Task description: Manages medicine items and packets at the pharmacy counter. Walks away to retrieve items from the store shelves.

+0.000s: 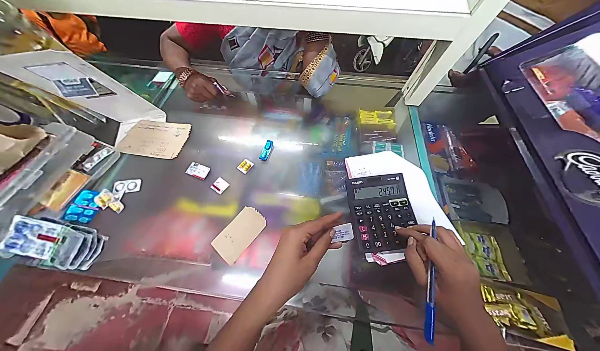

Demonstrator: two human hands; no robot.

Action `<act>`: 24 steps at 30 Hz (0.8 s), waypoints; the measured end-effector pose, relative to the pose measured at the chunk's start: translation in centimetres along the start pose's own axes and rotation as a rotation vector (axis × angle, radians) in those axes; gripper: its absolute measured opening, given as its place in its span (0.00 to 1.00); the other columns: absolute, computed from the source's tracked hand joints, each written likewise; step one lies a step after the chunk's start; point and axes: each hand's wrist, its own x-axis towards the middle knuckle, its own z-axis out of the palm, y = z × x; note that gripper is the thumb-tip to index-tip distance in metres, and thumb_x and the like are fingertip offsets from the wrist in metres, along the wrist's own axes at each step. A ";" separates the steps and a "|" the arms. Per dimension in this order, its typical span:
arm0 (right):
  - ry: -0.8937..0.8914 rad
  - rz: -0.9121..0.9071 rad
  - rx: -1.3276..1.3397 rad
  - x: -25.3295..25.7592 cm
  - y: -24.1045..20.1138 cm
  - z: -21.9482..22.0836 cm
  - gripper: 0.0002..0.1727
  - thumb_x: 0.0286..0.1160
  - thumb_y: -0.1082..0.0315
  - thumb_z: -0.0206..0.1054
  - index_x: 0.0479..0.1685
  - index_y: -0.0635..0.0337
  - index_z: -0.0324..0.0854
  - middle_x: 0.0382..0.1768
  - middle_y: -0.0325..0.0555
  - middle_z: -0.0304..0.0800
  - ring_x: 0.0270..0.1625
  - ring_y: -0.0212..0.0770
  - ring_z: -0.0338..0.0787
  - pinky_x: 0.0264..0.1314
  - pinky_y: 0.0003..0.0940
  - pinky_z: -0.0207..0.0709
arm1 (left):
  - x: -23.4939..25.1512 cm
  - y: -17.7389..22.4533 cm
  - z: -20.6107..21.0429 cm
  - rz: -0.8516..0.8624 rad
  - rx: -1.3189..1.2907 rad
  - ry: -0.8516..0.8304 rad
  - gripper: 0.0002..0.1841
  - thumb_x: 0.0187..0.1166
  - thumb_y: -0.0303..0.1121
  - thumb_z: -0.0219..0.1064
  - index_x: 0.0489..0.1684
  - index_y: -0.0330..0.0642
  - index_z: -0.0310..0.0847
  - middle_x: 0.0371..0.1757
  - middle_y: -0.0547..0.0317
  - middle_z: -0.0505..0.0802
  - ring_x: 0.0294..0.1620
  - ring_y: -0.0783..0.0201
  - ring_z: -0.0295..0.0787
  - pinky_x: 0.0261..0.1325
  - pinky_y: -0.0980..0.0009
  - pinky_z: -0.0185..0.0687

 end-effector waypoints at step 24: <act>0.106 0.075 -0.059 0.2 0.5 0.6 0.13 0.74 0.68 0.59 0.19 0.59 0.74 0.29 0.51 0.94 0.39 0.42 0.88 0.47 0.29 0.74 | -5.4 -1.0 -10.1 0.038 0.317 0.451 0.15 0.82 0.27 0.61 0.61 0.33 0.86 0.51 0.66 0.97 0.40 0.80 0.92 0.46 0.83 0.89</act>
